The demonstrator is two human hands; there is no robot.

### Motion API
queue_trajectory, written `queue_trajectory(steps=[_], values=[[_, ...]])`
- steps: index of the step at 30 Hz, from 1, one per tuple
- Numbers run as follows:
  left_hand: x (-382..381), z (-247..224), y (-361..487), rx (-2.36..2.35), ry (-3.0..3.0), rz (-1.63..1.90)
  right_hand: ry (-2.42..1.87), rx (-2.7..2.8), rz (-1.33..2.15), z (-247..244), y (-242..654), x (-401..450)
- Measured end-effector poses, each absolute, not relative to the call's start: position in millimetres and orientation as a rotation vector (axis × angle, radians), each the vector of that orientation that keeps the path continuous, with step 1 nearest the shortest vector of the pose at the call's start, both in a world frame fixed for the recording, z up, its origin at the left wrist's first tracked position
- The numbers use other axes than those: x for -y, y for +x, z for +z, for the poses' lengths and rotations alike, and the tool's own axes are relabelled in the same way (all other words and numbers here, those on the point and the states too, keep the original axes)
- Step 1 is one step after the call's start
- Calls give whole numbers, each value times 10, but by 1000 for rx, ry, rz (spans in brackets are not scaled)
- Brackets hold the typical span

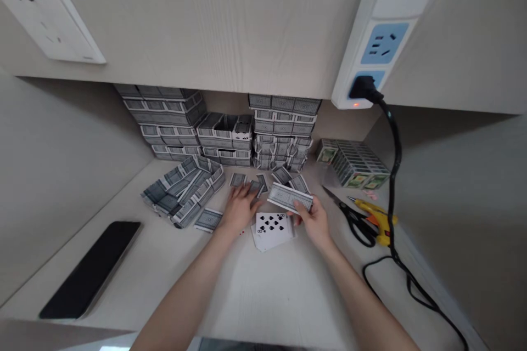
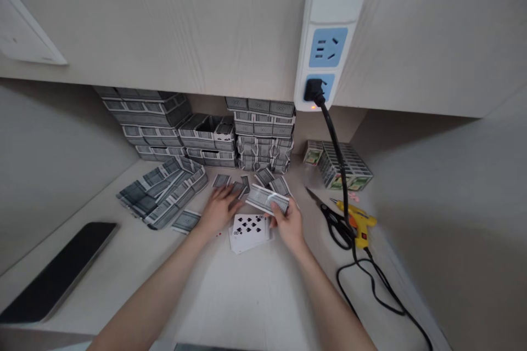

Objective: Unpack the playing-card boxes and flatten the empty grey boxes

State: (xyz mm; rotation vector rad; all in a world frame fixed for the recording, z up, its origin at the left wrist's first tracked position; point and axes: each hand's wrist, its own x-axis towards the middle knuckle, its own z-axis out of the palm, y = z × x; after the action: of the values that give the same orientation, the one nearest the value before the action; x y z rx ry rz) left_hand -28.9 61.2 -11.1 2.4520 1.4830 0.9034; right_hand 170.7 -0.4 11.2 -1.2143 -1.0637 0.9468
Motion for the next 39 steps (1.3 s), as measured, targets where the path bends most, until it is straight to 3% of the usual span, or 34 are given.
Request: queue_trajectory(steps=[28,39], values=[[-583,-26,-289,-1783,2225,814,-1198,1036,975,89,1702,-14],[-596,-1,-320,-1578,2287,820,-1194,908,913,118,1743,-18]])
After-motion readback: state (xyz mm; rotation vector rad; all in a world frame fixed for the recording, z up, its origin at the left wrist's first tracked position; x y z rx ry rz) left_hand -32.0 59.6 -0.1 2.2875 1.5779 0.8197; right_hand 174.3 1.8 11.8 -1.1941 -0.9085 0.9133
